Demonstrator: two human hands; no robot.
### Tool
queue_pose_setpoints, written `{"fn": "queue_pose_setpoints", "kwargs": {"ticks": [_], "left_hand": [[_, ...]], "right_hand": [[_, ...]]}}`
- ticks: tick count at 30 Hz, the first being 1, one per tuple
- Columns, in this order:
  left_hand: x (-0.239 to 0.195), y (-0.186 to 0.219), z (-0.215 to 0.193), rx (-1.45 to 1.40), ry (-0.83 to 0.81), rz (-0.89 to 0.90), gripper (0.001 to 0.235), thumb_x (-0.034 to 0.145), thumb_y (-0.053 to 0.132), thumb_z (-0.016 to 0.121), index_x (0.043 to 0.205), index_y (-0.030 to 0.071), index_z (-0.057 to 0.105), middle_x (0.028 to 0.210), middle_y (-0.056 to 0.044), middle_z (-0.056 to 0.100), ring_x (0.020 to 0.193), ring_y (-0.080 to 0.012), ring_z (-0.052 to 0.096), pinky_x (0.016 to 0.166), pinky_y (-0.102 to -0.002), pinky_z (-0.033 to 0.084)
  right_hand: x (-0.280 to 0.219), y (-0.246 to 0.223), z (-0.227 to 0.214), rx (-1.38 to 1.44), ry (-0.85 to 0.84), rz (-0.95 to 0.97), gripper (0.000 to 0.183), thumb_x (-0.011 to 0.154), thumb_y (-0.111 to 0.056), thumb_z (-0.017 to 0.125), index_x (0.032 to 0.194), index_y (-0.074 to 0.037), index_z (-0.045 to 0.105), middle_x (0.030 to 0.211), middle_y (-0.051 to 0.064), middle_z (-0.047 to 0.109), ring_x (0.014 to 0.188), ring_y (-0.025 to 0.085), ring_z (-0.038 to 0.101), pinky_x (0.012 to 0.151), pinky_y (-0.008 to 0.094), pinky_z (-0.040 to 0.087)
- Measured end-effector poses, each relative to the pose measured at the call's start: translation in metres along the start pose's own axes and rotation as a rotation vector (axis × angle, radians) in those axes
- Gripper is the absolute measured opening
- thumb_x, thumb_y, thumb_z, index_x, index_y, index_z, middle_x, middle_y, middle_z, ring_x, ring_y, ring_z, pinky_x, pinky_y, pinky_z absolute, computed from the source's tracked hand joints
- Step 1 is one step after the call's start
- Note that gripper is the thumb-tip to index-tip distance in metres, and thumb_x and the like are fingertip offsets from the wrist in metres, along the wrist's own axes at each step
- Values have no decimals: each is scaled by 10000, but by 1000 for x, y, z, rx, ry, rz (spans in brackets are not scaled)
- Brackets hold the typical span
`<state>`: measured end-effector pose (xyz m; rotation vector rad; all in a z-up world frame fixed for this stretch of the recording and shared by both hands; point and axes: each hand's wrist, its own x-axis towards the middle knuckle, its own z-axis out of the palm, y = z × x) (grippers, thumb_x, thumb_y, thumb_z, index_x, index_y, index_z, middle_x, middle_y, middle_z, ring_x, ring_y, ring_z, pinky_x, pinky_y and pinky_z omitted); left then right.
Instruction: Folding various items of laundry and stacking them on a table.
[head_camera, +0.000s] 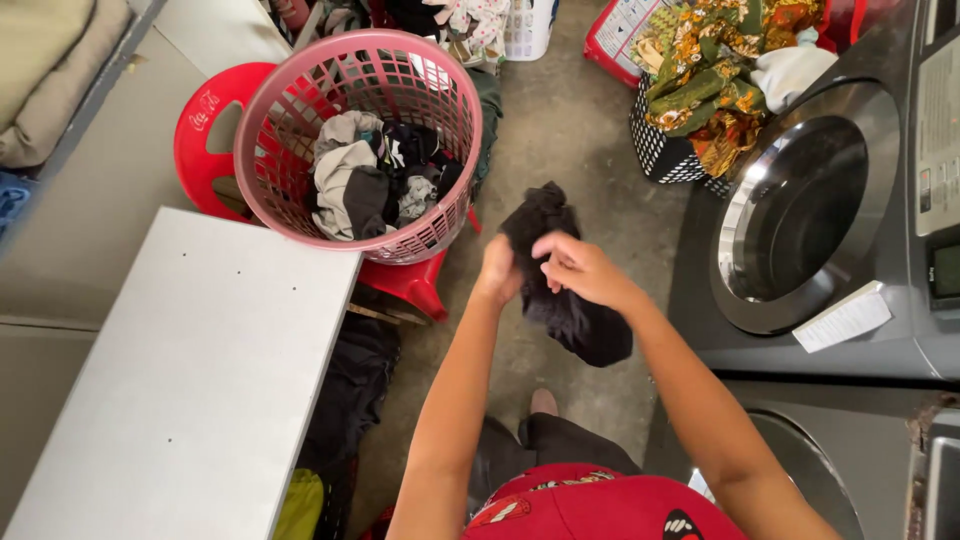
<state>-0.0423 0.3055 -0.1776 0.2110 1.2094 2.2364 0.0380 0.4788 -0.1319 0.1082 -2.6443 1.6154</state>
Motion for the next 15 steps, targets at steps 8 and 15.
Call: {"fn": "queue_pose_setpoints", "kwargs": {"ticks": [8, 15], "left_hand": [[-25, 42, -1, -460, 69, -168, 772, 976, 601, 389, 1430, 0, 559, 1391, -159, 626, 1253, -327, 612, 1114, -462, 451], [-35, 64, -12, -18, 293, -284, 1017, 888, 796, 413, 1562, 35, 369, 1606, -140, 419, 1439, -275, 445, 1170, -415, 342]], "right_hand": [[24, 48, 1, 573, 234, 220, 506, 988, -278, 644, 1438, -149, 451, 1219, 20, 634, 1058, 212, 648, 875, 361, 538], [15, 62, 33, 1251, 72, 259, 283, 992, -187, 651, 1219, -21, 622, 1132, 88, 709, 1032, 218, 660, 885, 360, 507]]}}
